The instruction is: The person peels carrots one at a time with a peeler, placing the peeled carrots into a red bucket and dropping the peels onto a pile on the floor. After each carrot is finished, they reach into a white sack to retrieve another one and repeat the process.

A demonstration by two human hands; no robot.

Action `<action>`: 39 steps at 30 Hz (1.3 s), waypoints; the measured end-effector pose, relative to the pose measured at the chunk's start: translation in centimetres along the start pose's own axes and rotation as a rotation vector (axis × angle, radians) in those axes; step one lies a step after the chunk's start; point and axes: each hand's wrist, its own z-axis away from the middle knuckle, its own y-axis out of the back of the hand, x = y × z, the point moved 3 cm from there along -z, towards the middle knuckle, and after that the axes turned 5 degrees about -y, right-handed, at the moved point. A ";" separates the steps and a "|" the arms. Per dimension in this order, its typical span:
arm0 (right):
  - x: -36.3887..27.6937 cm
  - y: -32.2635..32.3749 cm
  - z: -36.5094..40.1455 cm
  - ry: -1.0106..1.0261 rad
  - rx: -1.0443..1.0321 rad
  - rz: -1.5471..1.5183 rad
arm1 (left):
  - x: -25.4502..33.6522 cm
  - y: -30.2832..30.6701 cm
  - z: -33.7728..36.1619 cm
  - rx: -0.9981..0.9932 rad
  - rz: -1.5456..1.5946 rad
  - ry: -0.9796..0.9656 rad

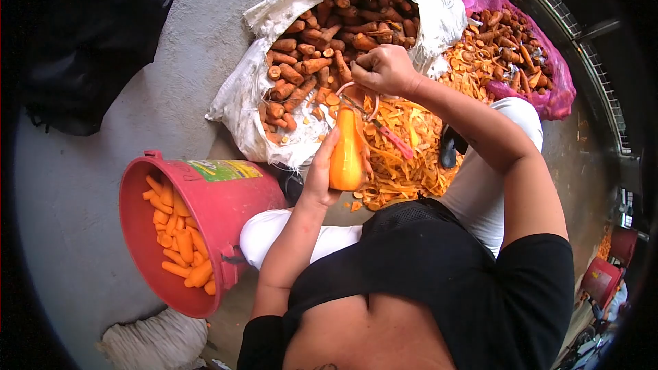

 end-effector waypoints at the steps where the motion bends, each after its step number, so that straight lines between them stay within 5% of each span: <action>1: 0.1 -0.2 0.0 -0.008 -0.012 0.020 | -0.1 0.5 -0.1 -0.015 -0.004 -0.008; 6: 3.0 1.2 -1.7 -0.205 -0.091 0.039 | -0.1 1.1 0.2 -0.054 -0.058 -0.001; 11: 8.0 2.6 -1.9 -0.415 0.136 0.153 | 1.1 0.2 0.7 -0.168 -0.062 -0.122; 14: 4.4 2.9 -1.1 -0.348 0.119 -0.054 | 2.1 1.6 -0.2 -0.081 -0.325 -0.202; 18: -1.6 1.8 0.7 -0.036 0.105 -0.258 | 1.9 3.2 -2.2 0.060 -0.073 -0.149; 24: -5.0 0.2 2.7 0.348 0.106 -0.168 | 1.9 3.2 -3.1 0.115 0.146 -0.110; 39: -5.0 -1.6 3.6 0.401 0.060 -0.135 | 0.5 2.5 -2.6 0.218 0.146 -0.052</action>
